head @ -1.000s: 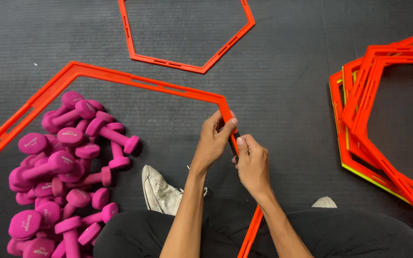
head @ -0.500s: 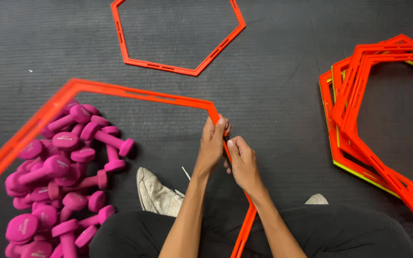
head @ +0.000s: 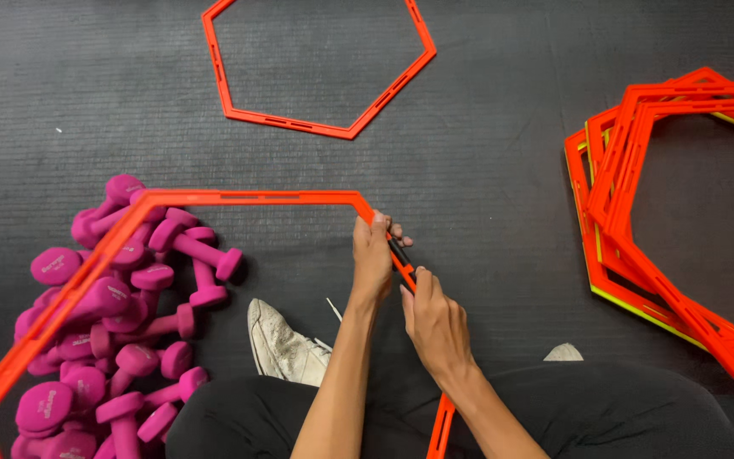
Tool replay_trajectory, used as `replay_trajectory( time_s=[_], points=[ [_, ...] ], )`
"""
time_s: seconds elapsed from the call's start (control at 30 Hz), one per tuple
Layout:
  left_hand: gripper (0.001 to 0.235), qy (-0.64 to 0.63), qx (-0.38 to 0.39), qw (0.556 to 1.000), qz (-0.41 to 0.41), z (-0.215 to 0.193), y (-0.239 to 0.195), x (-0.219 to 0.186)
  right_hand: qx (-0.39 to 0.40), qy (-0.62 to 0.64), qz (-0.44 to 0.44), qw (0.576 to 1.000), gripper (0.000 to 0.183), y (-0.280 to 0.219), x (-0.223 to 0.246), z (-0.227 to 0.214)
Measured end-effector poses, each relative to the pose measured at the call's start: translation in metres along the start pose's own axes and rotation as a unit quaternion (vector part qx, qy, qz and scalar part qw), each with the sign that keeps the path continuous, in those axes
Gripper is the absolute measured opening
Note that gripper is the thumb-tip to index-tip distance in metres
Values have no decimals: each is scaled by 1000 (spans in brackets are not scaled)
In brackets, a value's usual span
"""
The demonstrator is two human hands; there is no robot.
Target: The person sits on the gym floor and assembles orange hexagon-shaped frames using small black connectors. They pick up frame pieces, align the ends, and insert the connectors to join them into complete hexagons, stacking the finished units on the floor.
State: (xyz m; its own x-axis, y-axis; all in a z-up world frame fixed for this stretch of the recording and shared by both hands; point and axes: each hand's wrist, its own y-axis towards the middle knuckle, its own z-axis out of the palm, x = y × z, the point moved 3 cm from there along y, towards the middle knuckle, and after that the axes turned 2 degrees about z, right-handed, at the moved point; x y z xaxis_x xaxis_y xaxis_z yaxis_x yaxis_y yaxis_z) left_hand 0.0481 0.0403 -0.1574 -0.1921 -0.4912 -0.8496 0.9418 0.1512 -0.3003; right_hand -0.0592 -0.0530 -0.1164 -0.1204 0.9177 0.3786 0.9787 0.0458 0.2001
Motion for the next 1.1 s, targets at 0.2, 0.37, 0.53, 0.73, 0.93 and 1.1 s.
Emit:
replay_trajectory(
  time_s=[0.2,0.37,0.53,0.73,0.93,1.1],
  points=[
    [20,81,-4,996,-28,11,-8,-17,-39,19,12,999,37,0,-4,12],
    [19,69,-13,998,7,16,-7,-28,-59,60,33,996,36,6,-2,10],
    [16,19,-8,999,32,4,-1,-11,-33,53,35,997,39,4,3,7],
    [27,-59,-14,998,26,1,4,-6,-5,22,41,999,43,8,3,10],
    [53,-113,-99,988,36,-6,6,3,36,25,40,998,42,6,2,19],
    [55,-118,-163,978,48,-5,1,-9,59,18,41,997,39,4,3,26]
  ],
)
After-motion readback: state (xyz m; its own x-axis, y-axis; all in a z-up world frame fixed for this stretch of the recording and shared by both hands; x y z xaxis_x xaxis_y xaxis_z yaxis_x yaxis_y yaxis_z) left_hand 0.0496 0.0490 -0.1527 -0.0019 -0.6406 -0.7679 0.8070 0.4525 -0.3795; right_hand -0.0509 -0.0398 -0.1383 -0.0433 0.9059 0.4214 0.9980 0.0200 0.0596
